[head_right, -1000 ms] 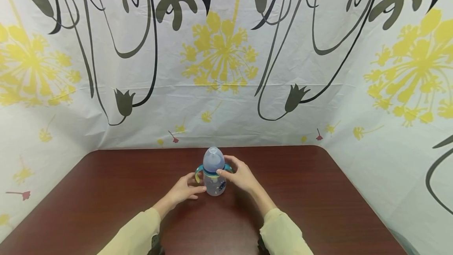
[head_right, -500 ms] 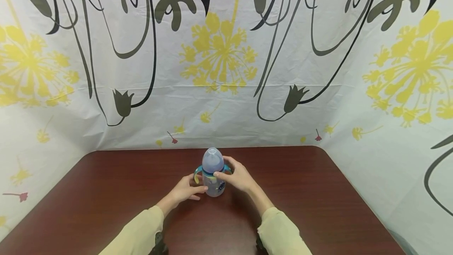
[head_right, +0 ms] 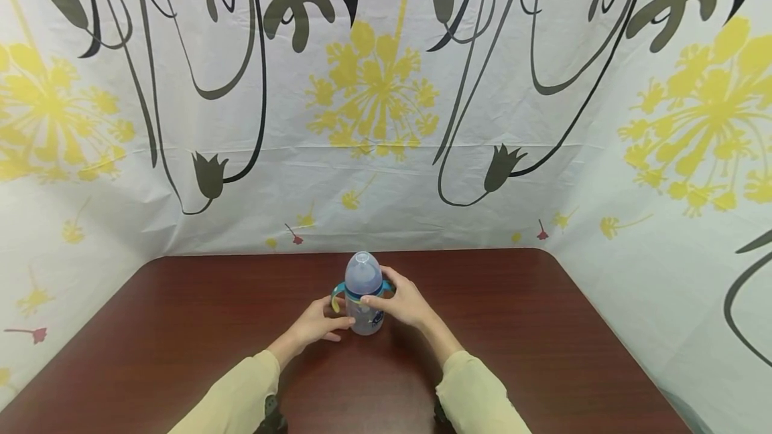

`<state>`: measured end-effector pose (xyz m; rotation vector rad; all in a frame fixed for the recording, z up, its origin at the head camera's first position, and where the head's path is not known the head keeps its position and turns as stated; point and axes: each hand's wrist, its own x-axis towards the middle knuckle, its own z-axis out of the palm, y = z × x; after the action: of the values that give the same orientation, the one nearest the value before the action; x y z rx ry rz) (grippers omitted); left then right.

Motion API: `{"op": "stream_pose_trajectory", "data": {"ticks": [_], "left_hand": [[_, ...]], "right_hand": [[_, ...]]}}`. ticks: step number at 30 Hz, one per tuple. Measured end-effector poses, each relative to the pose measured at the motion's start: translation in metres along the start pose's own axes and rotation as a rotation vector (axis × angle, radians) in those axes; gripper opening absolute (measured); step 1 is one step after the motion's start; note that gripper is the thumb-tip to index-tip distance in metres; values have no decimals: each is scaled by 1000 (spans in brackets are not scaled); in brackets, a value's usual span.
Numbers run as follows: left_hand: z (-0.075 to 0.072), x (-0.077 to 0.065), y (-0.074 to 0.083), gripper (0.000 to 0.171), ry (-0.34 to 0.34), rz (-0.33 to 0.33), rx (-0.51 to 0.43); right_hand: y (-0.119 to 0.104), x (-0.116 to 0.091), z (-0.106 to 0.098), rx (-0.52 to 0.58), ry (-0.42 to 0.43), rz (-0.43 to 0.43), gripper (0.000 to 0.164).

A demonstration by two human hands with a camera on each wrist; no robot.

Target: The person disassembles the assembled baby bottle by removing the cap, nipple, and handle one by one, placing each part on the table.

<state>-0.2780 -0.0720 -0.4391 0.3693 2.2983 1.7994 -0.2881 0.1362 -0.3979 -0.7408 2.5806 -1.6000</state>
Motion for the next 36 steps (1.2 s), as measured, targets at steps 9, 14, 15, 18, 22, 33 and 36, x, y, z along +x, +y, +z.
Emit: {"op": "stream_pose_trajectory", "data": {"ticks": [9, 14, 15, 18, 22, 33, 36], "left_hand": [[1, -12, 18, 51, 18, 12, 37], [1, -8, 10, 55, 34, 17, 87], [1, -9, 11, 55, 36, 20, 96], [1, -11, 14, 55, 37, 24, 114], [1, -13, 17, 55, 40, 32, 126], [-1, -20, 27, 60, 37, 90, 181], [-3, -26, 31, 63, 20, 130, 203]], "right_hand": [[-27, -10, -3, 3, 10, -7, 60], [-9, -6, -4, 28, 25, -21, 61], [-5, -5, -4, 30, 28, -29, 61], [1, -5, -5, 25, 35, -47, 61], [-8, -9, -8, 42, 37, -61, 58], [-54, -26, -16, 83, 29, -77, 53], [-59, -29, -18, 123, 20, -88, 51]]}}
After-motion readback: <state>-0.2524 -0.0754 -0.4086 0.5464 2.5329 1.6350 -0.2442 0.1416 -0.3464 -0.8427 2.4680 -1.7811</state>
